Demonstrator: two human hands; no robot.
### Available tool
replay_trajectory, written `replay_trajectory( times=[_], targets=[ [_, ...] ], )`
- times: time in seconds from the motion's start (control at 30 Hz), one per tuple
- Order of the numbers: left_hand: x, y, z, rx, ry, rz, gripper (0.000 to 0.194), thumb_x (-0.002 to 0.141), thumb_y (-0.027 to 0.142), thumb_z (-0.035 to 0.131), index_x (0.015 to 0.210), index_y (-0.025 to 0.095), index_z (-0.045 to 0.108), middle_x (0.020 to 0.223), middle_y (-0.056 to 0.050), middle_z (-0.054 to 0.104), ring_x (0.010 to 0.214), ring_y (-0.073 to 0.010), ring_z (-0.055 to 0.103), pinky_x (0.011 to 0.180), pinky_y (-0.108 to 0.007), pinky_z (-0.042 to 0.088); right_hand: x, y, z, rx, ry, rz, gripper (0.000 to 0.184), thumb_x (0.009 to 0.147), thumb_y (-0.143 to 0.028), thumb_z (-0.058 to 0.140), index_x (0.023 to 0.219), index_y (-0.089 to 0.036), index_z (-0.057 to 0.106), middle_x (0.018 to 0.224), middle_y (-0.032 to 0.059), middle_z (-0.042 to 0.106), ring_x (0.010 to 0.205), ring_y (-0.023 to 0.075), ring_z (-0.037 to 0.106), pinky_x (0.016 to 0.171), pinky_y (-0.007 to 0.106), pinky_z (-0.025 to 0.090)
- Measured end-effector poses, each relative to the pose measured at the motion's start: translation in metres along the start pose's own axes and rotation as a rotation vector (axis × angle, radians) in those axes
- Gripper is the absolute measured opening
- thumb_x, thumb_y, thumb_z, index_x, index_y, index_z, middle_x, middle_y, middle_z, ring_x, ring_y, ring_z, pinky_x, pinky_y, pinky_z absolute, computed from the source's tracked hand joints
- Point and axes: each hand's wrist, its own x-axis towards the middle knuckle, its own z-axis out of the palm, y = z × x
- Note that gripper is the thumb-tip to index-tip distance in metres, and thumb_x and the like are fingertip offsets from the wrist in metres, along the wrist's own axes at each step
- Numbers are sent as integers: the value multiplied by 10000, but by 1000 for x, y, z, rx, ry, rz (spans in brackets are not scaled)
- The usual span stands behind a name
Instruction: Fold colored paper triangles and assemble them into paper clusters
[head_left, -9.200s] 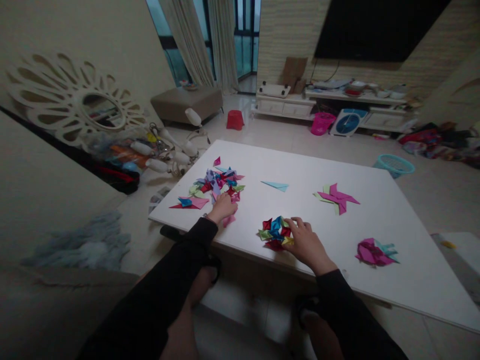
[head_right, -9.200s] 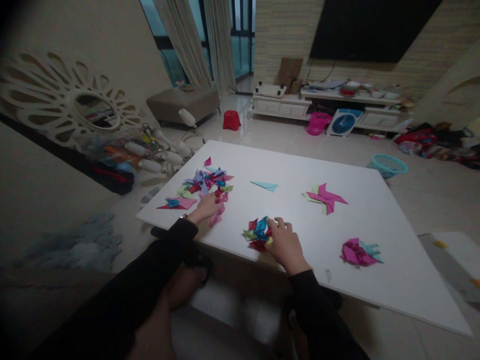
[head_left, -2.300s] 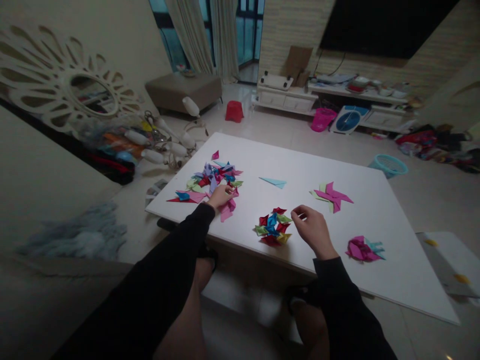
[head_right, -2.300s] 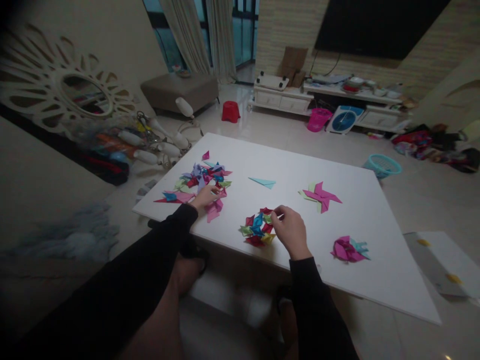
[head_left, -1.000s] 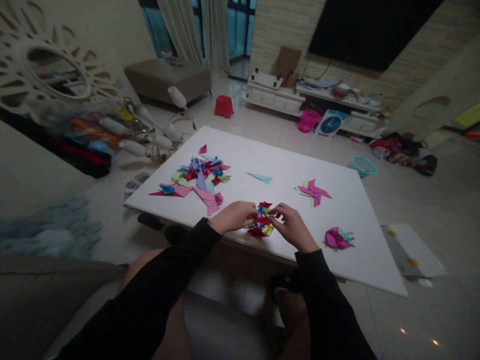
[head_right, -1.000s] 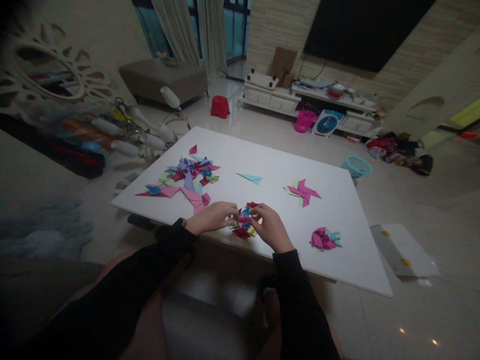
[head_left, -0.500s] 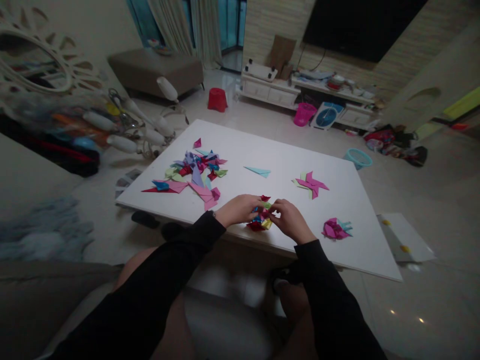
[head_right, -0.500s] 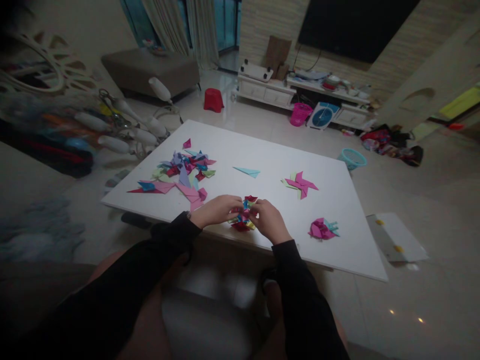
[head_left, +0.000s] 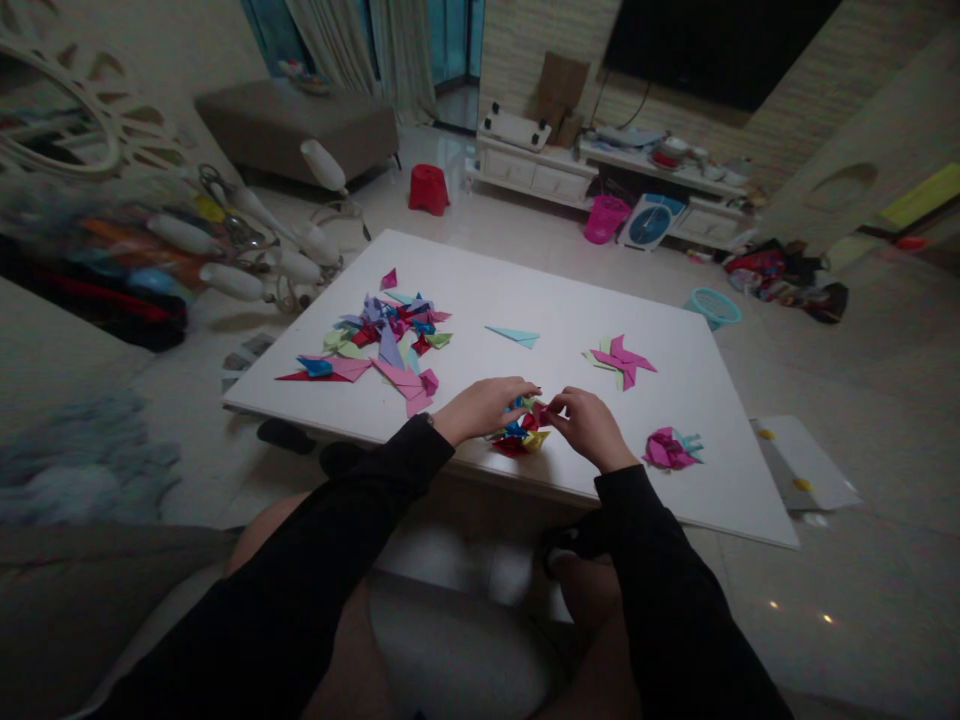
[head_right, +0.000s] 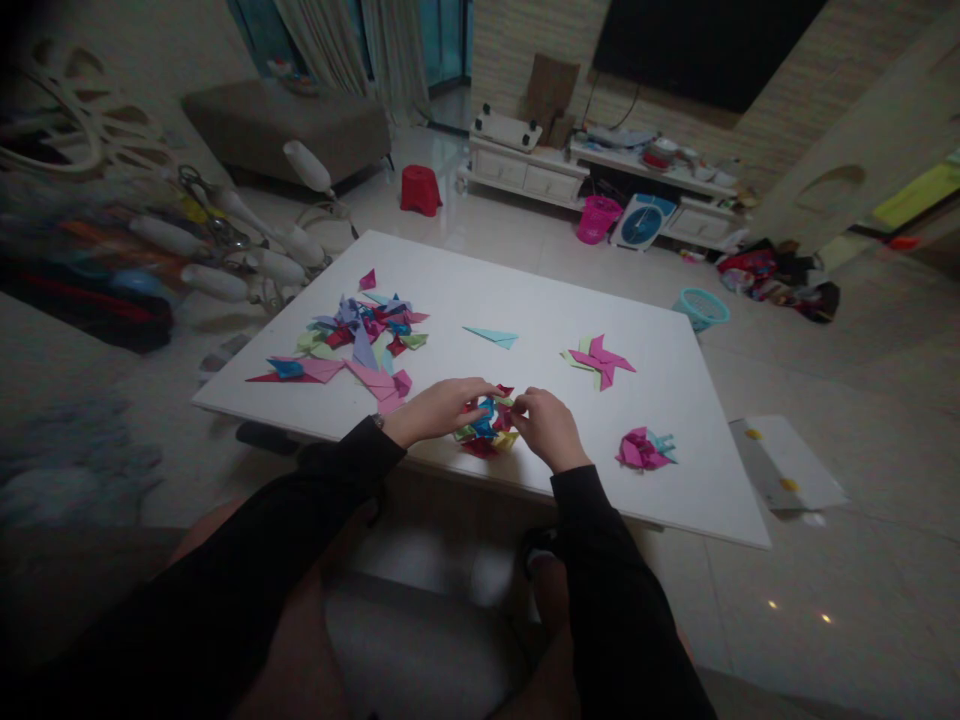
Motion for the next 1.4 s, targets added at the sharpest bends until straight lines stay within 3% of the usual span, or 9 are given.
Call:
replay_trajectory(
  times=[0.1,0.3,0.6,0.7,0.8,0.93,1.03,1.2,1.4],
  targets=[
    [-2,-3,-4,24,24,-44,246,959,223,518,1178,191,626,1133,-73,669,992,-194,639,861,-292,477,2,18,4,-81,-43,160,159,886,-307,651,817,-209,755,880,57,708,818,186,619,688,278,387],
    [-7,-9,-3,111,-70,-82,203,933,207,524,1092,185,648,1060,-73,693,965,-211,648,808,-287,470,7,35,28,-157,-157,419,235,881,-356,631,900,-188,793,911,121,752,831,209,683,672,266,424],
    [-11,3,0,157,-210,-114,149,906,228,538,1004,206,648,985,-78,717,932,-246,679,741,-299,477,18,30,54,-148,-192,466,266,872,-366,602,932,-188,792,935,143,751,868,237,705,686,277,454],
    [-16,-7,-1,157,-214,-216,188,910,238,528,1059,198,635,1002,-90,712,953,-244,677,767,-304,487,21,27,51,-131,-200,474,270,854,-384,620,951,-194,786,963,134,748,889,241,702,689,278,452],
    [-25,-25,-3,183,-180,-387,388,907,278,540,1276,158,546,1188,-146,654,1108,-273,626,876,-338,483,21,23,40,-111,-164,467,278,848,-399,614,971,-207,774,1002,126,742,905,247,694,693,288,452],
    [-36,-52,-6,267,-169,-798,744,876,439,572,1492,116,307,1401,-266,480,1319,-403,456,980,-454,429,16,15,22,-52,-109,440,280,841,-427,611,962,-221,754,966,98,743,864,238,683,661,288,432],
    [-37,-69,-5,225,-201,-1012,742,866,532,520,1453,108,355,1437,-290,456,1355,-441,412,985,-493,412,11,9,10,-37,-48,426,253,835,-407,617,950,-223,746,951,78,740,850,227,672,644,282,411],
    [-31,-89,-1,149,-249,-1023,638,868,547,464,1283,68,540,1307,-273,604,1276,-397,529,1007,-454,402,0,2,-4,-10,-3,421,233,851,-413,610,926,-235,741,917,54,735,837,218,655,644,287,402],
    [-28,-92,3,174,-260,-1015,577,885,505,437,1211,62,610,1286,-268,626,1260,-384,552,1029,-443,387,-11,5,-8,15,13,407,225,865,-407,603,906,-232,739,927,52,739,833,214,652,633,282,379]
  ],
)
